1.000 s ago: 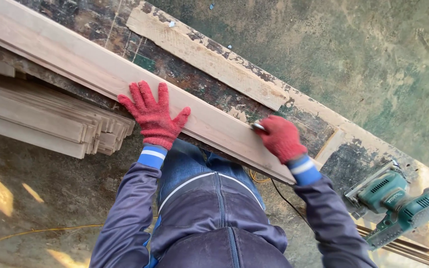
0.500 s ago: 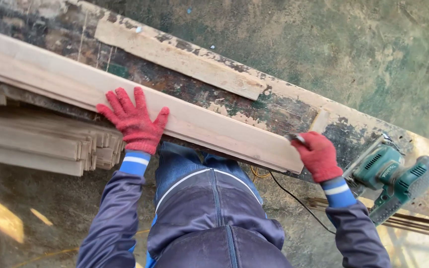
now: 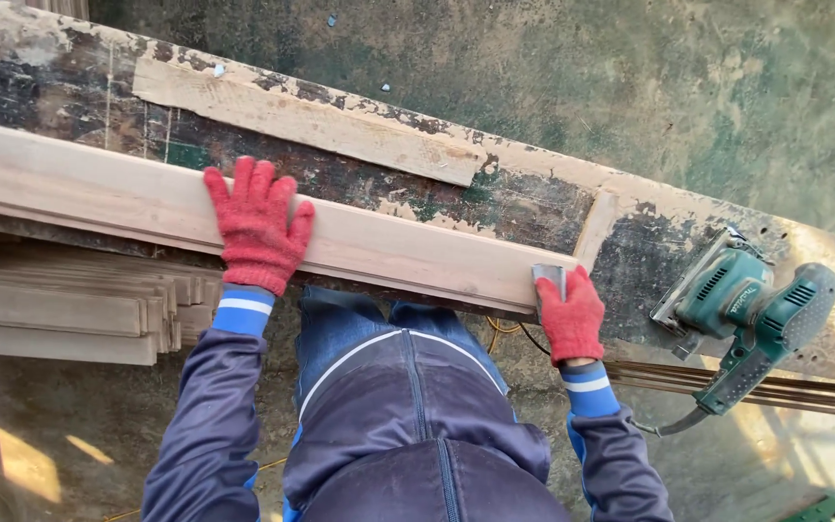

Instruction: Sanding wooden planks using a hand sanding block and an electric orbital sander.

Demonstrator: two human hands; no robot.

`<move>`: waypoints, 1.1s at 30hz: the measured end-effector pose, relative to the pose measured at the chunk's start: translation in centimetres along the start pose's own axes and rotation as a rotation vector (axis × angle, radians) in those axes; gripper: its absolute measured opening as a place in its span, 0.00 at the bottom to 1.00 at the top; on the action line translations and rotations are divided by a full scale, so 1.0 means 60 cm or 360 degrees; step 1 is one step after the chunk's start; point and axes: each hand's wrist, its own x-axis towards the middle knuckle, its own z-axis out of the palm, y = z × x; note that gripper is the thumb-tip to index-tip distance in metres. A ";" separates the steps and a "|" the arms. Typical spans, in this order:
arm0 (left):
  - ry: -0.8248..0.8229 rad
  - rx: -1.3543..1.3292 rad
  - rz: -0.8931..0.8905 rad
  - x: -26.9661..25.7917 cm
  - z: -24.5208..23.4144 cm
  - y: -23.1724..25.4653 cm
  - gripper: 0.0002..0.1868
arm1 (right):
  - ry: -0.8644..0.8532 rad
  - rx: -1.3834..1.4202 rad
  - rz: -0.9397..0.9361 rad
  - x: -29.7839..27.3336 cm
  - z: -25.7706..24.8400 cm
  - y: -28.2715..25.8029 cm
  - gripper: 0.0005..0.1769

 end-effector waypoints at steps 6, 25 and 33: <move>-0.0061 0.0205 -0.0439 0.010 -0.024 -0.006 0.18 | -0.0169 -0.0567 -0.0339 0.015 0.001 -0.062 0.18; -0.0161 0.0208 -0.0484 0.018 -0.037 -0.002 0.35 | -0.0621 -0.0869 -0.1136 0.125 0.025 -0.226 0.09; -0.0210 0.0180 -0.0524 0.017 -0.037 -0.003 0.36 | -0.0572 -0.0966 -0.1140 0.102 0.054 -0.250 0.07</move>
